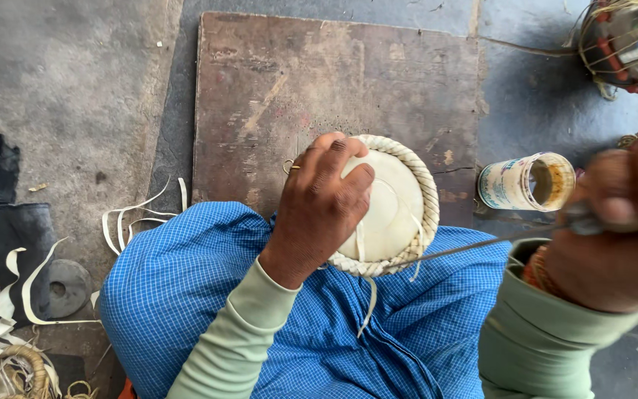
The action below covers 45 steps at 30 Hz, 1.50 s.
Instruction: The person sits cross-legged on the floor and threads a leather strap through the rim of a tabla drum, using a metal rod to pull the strap tight around the drum body. They repeatedly feed, pull, and cinch the strap, working around the drum head to lace it.
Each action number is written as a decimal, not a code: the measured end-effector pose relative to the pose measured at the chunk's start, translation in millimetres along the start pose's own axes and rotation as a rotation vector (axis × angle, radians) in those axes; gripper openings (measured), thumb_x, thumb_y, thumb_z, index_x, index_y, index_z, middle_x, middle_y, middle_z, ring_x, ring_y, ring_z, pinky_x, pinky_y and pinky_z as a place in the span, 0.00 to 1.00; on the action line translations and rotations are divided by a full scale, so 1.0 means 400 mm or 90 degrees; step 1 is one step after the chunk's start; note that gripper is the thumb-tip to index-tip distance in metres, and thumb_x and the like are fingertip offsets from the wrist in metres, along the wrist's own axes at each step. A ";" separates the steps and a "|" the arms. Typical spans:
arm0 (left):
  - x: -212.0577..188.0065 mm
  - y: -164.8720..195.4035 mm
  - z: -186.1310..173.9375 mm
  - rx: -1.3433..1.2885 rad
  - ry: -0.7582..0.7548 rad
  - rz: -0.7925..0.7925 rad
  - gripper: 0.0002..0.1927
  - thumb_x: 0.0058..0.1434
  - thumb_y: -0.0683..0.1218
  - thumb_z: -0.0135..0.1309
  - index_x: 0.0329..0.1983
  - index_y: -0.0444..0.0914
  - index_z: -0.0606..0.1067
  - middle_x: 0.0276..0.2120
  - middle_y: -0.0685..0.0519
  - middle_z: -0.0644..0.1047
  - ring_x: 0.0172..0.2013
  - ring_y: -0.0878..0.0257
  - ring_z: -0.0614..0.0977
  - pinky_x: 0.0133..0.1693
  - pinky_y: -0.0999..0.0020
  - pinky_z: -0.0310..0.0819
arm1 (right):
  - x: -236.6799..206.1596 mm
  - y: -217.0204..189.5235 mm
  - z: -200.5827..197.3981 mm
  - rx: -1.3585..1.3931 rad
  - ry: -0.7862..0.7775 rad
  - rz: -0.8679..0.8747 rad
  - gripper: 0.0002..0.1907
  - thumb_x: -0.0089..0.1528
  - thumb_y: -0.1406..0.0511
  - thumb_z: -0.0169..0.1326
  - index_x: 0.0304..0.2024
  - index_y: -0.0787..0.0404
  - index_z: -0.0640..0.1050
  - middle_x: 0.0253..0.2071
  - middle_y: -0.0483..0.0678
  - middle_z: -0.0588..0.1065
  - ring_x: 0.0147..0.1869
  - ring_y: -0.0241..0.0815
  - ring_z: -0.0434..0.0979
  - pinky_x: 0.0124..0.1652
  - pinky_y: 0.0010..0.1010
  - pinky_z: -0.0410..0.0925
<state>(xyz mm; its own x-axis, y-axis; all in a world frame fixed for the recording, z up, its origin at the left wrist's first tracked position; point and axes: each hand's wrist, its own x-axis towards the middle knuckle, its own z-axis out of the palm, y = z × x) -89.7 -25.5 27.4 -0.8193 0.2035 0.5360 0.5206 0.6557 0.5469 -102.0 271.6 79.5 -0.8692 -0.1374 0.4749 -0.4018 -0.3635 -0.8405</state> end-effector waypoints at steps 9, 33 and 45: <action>0.000 0.003 -0.007 -0.014 0.008 -0.027 0.08 0.60 0.40 0.61 0.40 0.39 0.75 0.54 0.50 0.74 0.62 0.48 0.74 0.60 0.50 0.70 | 0.117 0.014 0.079 0.030 -0.098 0.023 0.12 0.71 0.58 0.48 0.38 0.58 0.72 0.38 0.39 0.70 0.32 0.32 0.75 0.30 0.31 0.71; 0.023 0.002 -0.019 -0.071 -0.001 -0.065 0.05 0.57 0.39 0.59 0.32 0.36 0.74 0.51 0.49 0.76 0.57 0.49 0.77 0.54 0.53 0.71 | 0.359 -0.015 0.479 -0.300 -0.165 0.031 0.09 0.62 0.72 0.41 0.29 0.67 0.71 0.21 0.46 0.68 0.19 0.31 0.66 0.21 0.23 0.61; -0.006 -0.018 0.023 -0.012 0.024 -0.076 0.06 0.56 0.43 0.59 0.35 0.35 0.78 0.48 0.39 0.76 0.54 0.43 0.77 0.54 0.50 0.71 | 0.370 -0.029 0.480 -0.133 -0.276 0.130 0.09 0.66 0.73 0.40 0.31 0.65 0.69 0.23 0.42 0.67 0.23 0.32 0.66 0.26 0.24 0.62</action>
<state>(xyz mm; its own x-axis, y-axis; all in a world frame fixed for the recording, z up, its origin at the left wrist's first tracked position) -93.6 -24.0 16.3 -0.8668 0.0971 0.4892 0.4242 0.6593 0.6208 -170.7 78.5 209.9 -0.7547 -0.5708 0.3235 -0.3244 -0.1038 -0.9402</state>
